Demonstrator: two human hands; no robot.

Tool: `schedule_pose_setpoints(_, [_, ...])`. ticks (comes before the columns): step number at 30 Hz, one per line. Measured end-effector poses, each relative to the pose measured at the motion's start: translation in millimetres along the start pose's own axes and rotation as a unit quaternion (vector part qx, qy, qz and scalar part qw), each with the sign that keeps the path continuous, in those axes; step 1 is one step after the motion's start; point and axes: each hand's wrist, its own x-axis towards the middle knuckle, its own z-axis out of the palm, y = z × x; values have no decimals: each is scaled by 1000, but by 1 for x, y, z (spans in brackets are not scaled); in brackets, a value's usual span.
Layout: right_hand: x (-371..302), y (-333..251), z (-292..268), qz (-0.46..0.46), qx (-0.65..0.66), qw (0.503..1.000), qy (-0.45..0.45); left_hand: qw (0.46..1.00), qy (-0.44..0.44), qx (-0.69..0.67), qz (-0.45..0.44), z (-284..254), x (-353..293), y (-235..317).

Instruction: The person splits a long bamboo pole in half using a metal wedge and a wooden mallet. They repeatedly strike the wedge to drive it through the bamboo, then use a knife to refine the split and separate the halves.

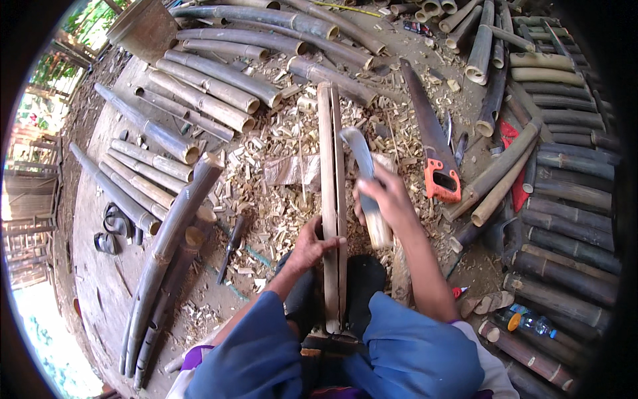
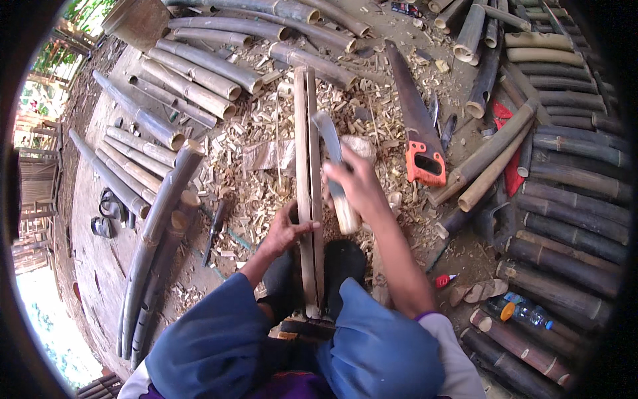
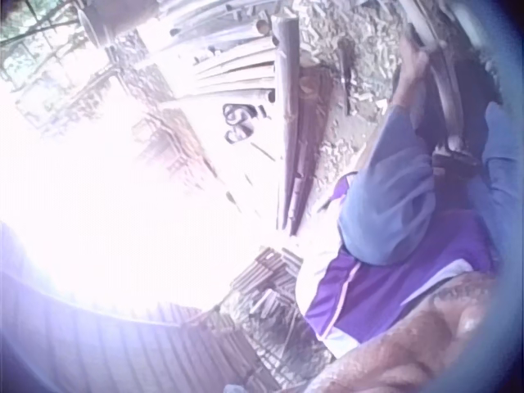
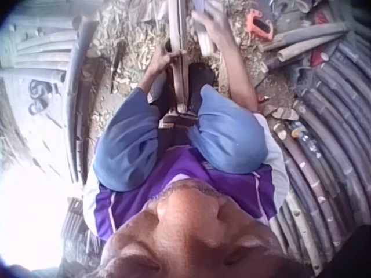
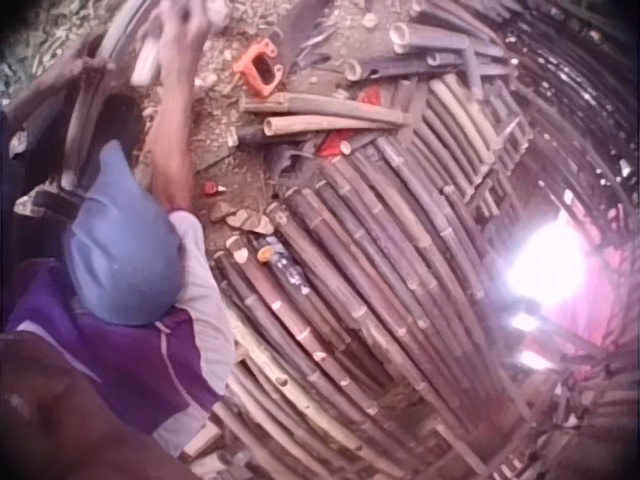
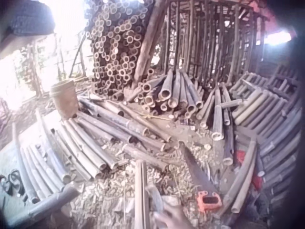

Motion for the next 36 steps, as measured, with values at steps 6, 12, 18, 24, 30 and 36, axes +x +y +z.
schedule_pose_setpoints(6, [-101, 46, -2, 36, -118, 992, -25, 996, -43, -51, -52, -7, -3, 11])
schedule_pose_setpoints(12, [-110, 50, -2, 62, -235, 969, -44, 998, -54, -12, -23, -8, 0, 4])
schedule_pose_setpoints(18, [-109, 61, -4, 51, -263, 963, -42, 998, -51, 15, -14, -6, -2, 9])
schedule_pose_setpoints(24, [-104, 81, 24, 29, -188, 982, 22, 996, -44, 76, -9, -4, -5, 16])
schedule_pose_setpoints(30, [-58, 80, 29, -40, -163, 984, 59, 995, -35, 90, -5, 0, 1, 7])
schedule_pose_setpoints(36, [-77, 67, 33, 19, -192, 979, 59, 999, -26, 43, 10, -4, -2, -12])
